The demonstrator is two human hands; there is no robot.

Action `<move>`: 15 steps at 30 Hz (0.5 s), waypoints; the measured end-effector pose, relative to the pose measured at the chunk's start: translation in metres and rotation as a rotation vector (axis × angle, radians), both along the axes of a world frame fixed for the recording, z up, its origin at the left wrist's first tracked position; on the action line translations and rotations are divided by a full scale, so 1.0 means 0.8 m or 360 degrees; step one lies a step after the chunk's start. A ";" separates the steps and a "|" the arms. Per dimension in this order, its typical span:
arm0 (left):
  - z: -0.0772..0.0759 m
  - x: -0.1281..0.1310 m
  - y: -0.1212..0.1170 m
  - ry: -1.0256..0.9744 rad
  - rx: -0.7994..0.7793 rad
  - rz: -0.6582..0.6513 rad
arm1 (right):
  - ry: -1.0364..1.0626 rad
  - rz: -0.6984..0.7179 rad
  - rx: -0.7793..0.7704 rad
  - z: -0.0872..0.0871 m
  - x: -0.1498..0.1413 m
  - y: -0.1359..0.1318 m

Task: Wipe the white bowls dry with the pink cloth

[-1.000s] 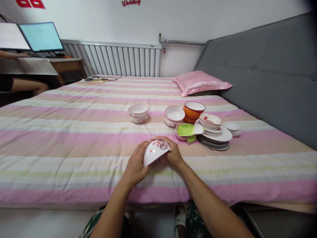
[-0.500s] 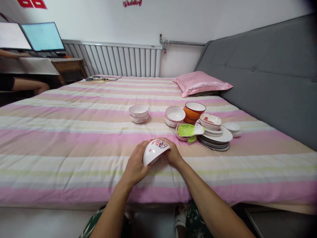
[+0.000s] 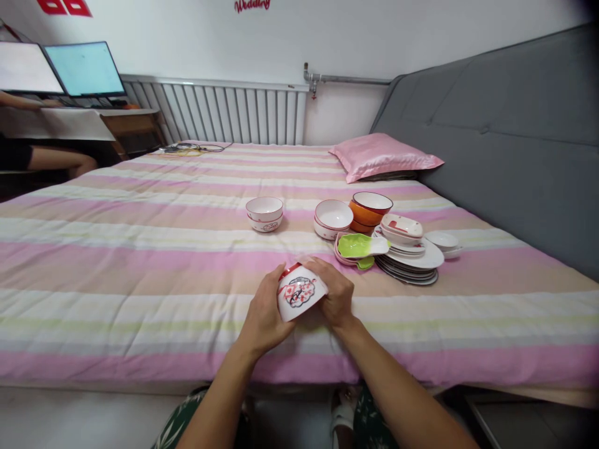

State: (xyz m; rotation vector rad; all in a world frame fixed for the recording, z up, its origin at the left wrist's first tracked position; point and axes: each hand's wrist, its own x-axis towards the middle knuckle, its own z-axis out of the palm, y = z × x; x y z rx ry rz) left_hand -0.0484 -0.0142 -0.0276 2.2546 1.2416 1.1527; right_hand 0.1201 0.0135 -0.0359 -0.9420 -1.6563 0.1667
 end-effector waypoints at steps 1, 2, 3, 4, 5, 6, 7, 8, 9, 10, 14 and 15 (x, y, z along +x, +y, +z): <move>-0.001 0.001 0.000 -0.0012 0.0007 -0.0012 | -0.0062 -0.0041 0.0037 0.001 -0.001 -0.002; 0.000 0.002 0.001 -0.0024 0.0010 -0.0026 | -0.0116 -0.0064 0.0064 0.002 -0.001 -0.004; 0.000 0.003 0.001 -0.0036 0.0009 -0.0038 | -0.0161 -0.0074 0.0084 0.002 -0.002 -0.005; 0.001 0.004 0.001 -0.0046 0.0004 -0.0047 | -0.0198 -0.0073 0.0100 0.002 -0.003 -0.005; 0.002 0.004 0.001 -0.0057 -0.0002 -0.0052 | -0.0227 -0.0067 0.0109 0.003 -0.004 -0.005; 0.003 0.005 0.002 -0.0068 -0.0014 -0.0052 | -0.0246 -0.0060 0.0111 0.003 -0.005 -0.005; 0.005 0.005 0.002 -0.0076 -0.0032 -0.0050 | -0.0254 -0.0051 0.0106 0.004 -0.005 -0.004; 0.006 0.005 0.002 -0.0081 -0.0053 -0.0047 | -0.0251 -0.0040 0.0094 0.004 -0.005 -0.003; 0.007 0.005 0.003 -0.0085 -0.0069 -0.0041 | -0.0238 -0.0027 0.0076 0.004 -0.004 -0.002; 0.008 0.006 0.003 -0.0084 -0.0082 -0.0035 | -0.0216 -0.0013 0.0049 0.004 -0.003 -0.001; 0.011 0.008 0.005 -0.0071 -0.0100 -0.0010 | -0.0074 0.0059 -0.0086 0.003 0.000 0.005; 0.012 0.008 0.006 -0.0068 -0.0104 -0.0005 | -0.0032 0.0083 -0.0118 0.002 0.000 0.007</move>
